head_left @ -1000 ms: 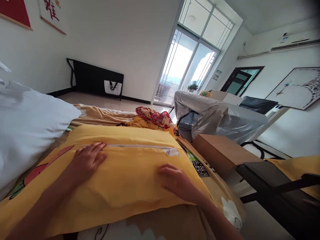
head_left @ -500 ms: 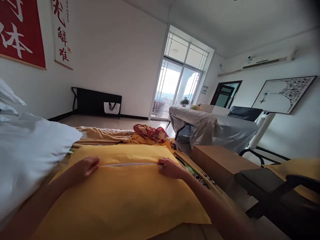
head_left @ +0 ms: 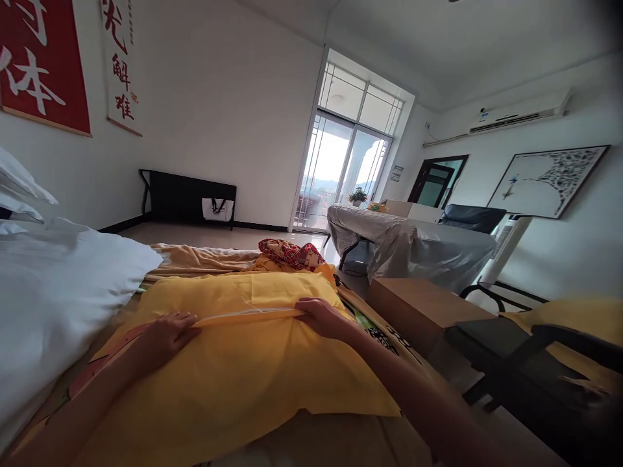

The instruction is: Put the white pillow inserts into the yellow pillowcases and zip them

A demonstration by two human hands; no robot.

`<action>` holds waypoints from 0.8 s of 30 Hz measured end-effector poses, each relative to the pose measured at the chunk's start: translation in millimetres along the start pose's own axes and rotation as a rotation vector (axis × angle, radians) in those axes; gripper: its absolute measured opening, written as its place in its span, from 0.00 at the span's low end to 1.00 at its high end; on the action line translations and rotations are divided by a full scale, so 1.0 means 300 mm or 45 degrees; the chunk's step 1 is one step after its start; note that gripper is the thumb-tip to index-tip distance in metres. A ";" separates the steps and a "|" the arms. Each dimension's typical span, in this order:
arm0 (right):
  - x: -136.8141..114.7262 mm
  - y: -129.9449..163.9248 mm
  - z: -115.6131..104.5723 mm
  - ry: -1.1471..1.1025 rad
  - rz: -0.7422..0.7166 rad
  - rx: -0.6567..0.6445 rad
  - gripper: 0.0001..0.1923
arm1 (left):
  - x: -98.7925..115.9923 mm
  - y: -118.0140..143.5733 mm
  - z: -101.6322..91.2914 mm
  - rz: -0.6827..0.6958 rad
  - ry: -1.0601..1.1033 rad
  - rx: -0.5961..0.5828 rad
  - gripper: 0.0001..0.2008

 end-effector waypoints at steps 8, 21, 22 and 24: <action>0.010 -0.019 0.049 0.263 0.350 0.090 0.13 | -0.075 -0.056 0.036 -0.322 -0.162 0.103 0.30; 0.255 0.028 -0.031 0.352 0.339 -0.116 0.07 | -0.135 -0.066 0.016 -0.210 -0.011 0.075 0.24; 0.260 0.036 -0.032 0.331 0.313 -0.109 0.07 | -0.136 -0.061 0.011 -0.159 -0.025 0.096 0.23; 0.255 0.043 -0.019 0.322 0.231 -0.065 0.08 | -0.134 -0.051 -0.006 -0.098 -0.068 0.147 0.23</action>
Point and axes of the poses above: each hand's wrist, its own y-axis away from the middle knuckle, its own z-axis out of the palm, x = y × z, the point moved 4 cm from there along -y, towards the middle knuckle, and after that the axes turned 9 degrees about x, right-handed, at the moved point
